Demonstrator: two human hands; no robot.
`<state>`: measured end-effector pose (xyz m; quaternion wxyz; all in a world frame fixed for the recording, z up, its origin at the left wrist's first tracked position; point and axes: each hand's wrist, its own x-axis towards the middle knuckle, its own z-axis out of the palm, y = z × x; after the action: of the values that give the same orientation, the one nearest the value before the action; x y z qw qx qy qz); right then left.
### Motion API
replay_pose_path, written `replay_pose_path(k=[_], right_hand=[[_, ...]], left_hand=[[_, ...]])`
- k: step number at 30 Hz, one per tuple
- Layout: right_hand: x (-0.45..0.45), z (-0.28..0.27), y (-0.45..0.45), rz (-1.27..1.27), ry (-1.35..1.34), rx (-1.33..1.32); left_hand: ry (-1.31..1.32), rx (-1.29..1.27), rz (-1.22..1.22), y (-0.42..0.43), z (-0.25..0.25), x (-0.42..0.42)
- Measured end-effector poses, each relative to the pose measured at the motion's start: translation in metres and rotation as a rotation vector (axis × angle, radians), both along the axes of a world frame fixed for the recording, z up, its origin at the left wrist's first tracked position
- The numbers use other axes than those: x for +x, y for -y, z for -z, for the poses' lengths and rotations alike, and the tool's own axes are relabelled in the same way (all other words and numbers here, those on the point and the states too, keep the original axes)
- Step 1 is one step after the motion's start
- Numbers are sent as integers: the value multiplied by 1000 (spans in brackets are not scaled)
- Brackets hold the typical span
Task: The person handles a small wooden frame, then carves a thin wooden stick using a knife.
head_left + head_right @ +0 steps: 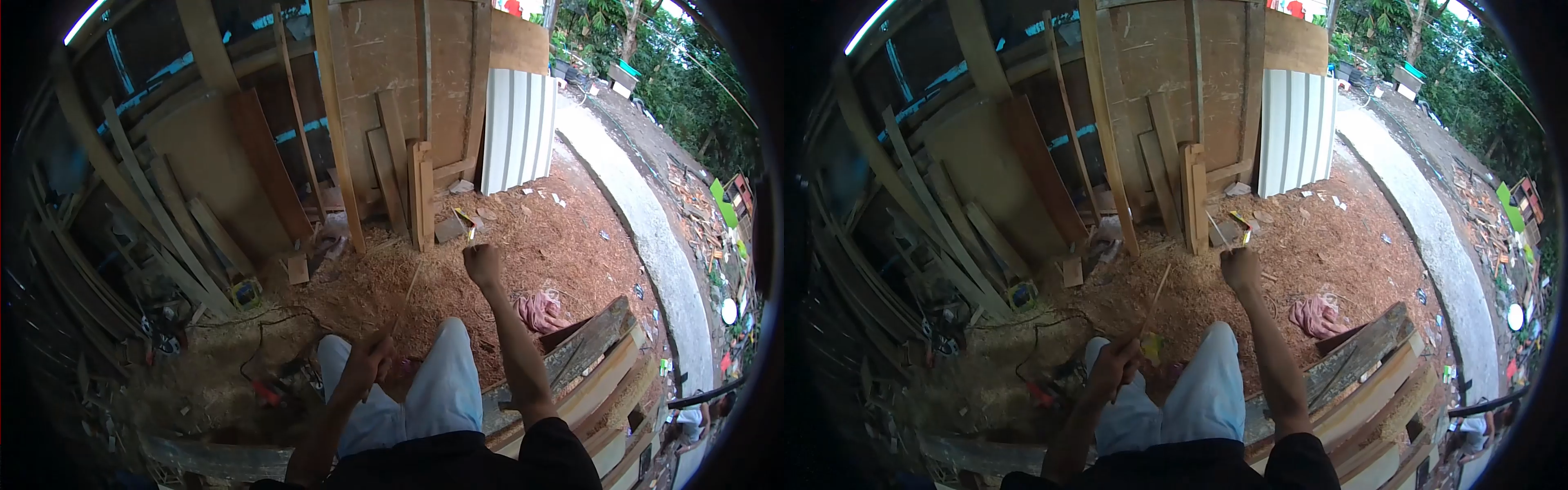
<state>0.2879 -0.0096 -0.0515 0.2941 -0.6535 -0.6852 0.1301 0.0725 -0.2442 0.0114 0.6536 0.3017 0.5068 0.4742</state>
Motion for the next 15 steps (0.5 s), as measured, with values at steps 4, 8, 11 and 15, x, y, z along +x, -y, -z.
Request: replay_pose_path(k=[4, 8, 11, 15], right_hand=[[-22, -33, 44, -211, -628, -328], [-28, -65, 72, -435, -973, -454], [-28, -65, 72, -474, -903, -394], [-27, -42, 76, -220, -1233, -482]], left_hand=[[-105, 74, 0, -11, 14, 1], [-197, 75, 97, -20, 10, -10], [-466, 366, 106, -32, 19, -24], [-1213, 676, -199, -54, -12, -32]])
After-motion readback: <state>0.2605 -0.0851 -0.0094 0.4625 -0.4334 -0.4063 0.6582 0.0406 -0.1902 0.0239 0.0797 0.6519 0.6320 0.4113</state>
